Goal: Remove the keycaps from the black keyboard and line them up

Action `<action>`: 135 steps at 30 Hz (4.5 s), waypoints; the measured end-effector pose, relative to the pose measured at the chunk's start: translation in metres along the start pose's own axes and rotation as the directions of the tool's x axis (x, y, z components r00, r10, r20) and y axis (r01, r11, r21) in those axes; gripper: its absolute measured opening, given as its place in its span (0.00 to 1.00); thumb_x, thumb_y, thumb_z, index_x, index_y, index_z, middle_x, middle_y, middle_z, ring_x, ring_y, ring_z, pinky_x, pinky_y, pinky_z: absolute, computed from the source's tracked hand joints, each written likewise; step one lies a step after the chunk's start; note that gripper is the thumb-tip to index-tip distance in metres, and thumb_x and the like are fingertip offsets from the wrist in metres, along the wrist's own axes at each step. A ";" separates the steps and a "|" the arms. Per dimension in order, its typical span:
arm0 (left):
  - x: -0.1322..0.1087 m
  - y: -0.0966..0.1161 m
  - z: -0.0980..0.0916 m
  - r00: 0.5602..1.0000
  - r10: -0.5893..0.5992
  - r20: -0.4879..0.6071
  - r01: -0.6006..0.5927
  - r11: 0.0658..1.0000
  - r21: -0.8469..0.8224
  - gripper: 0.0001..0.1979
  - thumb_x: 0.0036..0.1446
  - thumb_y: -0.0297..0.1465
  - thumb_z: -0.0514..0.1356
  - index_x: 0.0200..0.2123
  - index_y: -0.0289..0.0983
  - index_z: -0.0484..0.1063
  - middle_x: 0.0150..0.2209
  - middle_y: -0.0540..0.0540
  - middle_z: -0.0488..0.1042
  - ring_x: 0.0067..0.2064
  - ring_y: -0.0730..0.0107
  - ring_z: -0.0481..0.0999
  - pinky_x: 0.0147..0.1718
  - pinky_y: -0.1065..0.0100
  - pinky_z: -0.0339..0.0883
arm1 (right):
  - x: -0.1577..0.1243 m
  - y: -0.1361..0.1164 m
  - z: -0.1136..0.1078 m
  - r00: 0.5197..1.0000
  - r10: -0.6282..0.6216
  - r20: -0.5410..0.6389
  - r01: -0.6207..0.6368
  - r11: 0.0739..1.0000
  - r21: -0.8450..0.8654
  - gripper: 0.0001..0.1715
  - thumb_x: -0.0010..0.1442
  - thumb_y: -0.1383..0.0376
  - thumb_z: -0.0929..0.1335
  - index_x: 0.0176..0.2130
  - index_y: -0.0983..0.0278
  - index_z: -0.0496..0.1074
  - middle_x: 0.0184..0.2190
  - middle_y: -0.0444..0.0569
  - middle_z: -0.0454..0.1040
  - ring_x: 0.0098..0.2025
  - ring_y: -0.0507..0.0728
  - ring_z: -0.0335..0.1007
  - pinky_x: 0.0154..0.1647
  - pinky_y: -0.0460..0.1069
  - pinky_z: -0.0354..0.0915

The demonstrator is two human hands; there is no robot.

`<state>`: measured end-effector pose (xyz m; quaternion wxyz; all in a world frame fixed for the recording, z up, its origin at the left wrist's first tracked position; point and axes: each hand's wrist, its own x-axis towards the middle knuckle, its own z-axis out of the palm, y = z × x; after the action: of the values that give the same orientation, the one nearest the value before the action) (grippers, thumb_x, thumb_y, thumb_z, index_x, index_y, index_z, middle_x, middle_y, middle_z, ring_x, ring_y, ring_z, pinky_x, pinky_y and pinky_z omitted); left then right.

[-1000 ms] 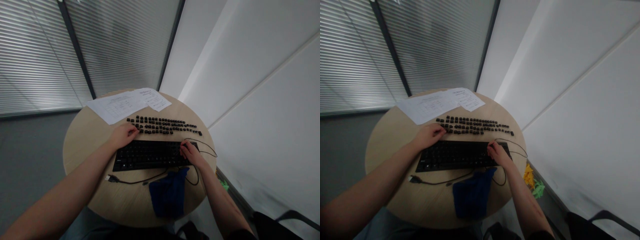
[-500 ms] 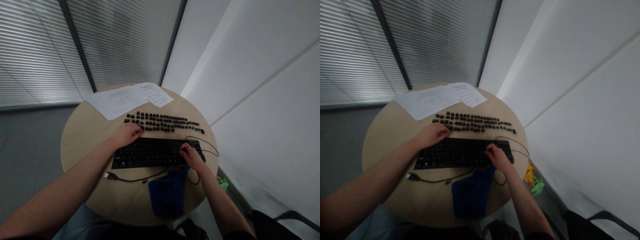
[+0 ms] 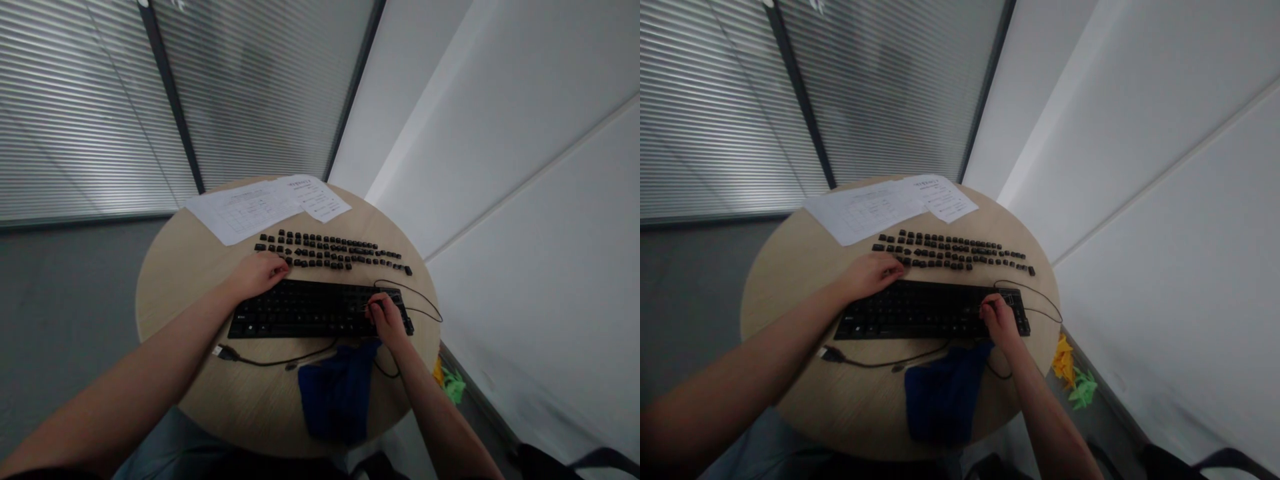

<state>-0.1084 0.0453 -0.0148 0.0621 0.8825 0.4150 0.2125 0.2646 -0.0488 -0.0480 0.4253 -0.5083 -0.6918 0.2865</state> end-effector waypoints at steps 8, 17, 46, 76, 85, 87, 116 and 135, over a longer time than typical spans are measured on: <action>-0.002 0.023 0.001 0.997 0.071 0.032 -0.076 0.976 0.204 0.10 0.65 0.30 0.54 0.36 0.38 0.76 0.35 0.44 0.77 0.39 0.62 0.76 0.37 0.64 0.65 | -0.003 0.002 0.000 0.999 -0.019 -0.032 0.016 0.998 -0.066 0.08 0.69 0.58 0.62 0.41 0.60 0.64 0.22 0.40 0.71 0.21 0.51 0.65 0.22 0.45 0.61; -0.004 0.044 0.012 0.984 0.161 0.075 -0.167 0.983 0.078 0.10 0.66 0.33 0.56 0.35 0.39 0.75 0.28 0.47 0.77 0.30 0.64 0.75 0.33 0.65 0.63 | -0.005 0.009 0.002 0.999 -0.037 -0.024 0.036 0.998 -0.048 0.11 0.69 0.55 0.61 0.41 0.60 0.64 0.21 0.40 0.70 0.19 0.51 0.64 0.20 0.45 0.61; -0.002 0.039 0.011 0.983 0.159 0.096 -0.162 0.986 0.025 0.14 0.68 0.36 0.51 0.36 0.40 0.75 0.30 0.46 0.77 0.32 0.64 0.75 0.32 0.64 0.61 | 0.001 0.006 0.000 0.972 0.008 -0.235 0.069 0.946 0.318 0.12 0.71 0.52 0.60 0.42 0.57 0.58 0.21 0.35 0.63 0.19 0.50 0.61 0.24 0.47 0.63; 0.002 0.036 0.012 0.984 0.138 0.113 -0.137 0.990 -0.019 0.13 0.67 0.37 0.53 0.36 0.40 0.76 0.32 0.46 0.77 0.35 0.62 0.75 0.36 0.63 0.61 | 0.034 -0.041 -0.023 0.852 -0.092 0.515 0.346 0.837 -0.423 0.11 0.65 0.64 0.69 0.46 0.59 0.80 0.41 0.50 0.77 0.43 0.58 0.75 0.47 0.53 0.70; 0.002 0.035 0.013 0.985 0.141 0.099 -0.140 0.990 -0.021 0.12 0.66 0.36 0.55 0.35 0.40 0.76 0.32 0.46 0.78 0.34 0.63 0.75 0.35 0.63 0.61 | 0.033 -0.044 -0.025 0.844 -0.058 0.532 0.297 0.878 -0.375 0.11 0.65 0.65 0.68 0.46 0.59 0.79 0.42 0.50 0.80 0.46 0.59 0.76 0.49 0.55 0.70; 0.003 0.036 0.012 0.985 0.136 0.106 -0.134 0.991 -0.024 0.12 0.66 0.36 0.55 0.35 0.40 0.76 0.32 0.46 0.78 0.34 0.63 0.75 0.35 0.63 0.61 | 0.033 -0.043 -0.025 0.859 -0.031 0.511 0.253 0.893 -0.371 0.10 0.64 0.65 0.69 0.45 0.59 0.80 0.41 0.49 0.80 0.45 0.59 0.76 0.48 0.54 0.70; 0.002 0.035 0.013 0.983 0.146 0.108 -0.137 0.987 -0.083 0.12 0.64 0.37 0.56 0.34 0.40 0.78 0.30 0.47 0.78 0.33 0.64 0.75 0.35 0.64 0.62 | 0.056 -0.031 -0.027 0.796 0.082 0.599 0.136 0.941 -0.311 0.17 0.62 0.63 0.70 0.51 0.60 0.78 0.42 0.49 0.77 0.39 0.56 0.71 0.42 0.50 0.66; -0.021 -0.027 -0.034 0.951 -0.266 -0.157 0.283 0.954 0.099 0.11 0.62 0.30 0.59 0.46 0.41 0.79 0.42 0.44 0.77 0.45 0.60 0.76 0.44 0.63 0.70 | 0.042 -0.024 -0.018 0.845 0.163 0.510 0.007 0.949 -0.315 0.18 0.58 0.59 0.70 0.47 0.60 0.80 0.45 0.50 0.78 0.40 0.59 0.73 0.42 0.53 0.67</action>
<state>-0.1533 0.0447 0.0011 0.0082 0.8009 0.5493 0.2385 0.2640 -0.0171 -0.0068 0.1223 -0.4968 -0.7965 0.3223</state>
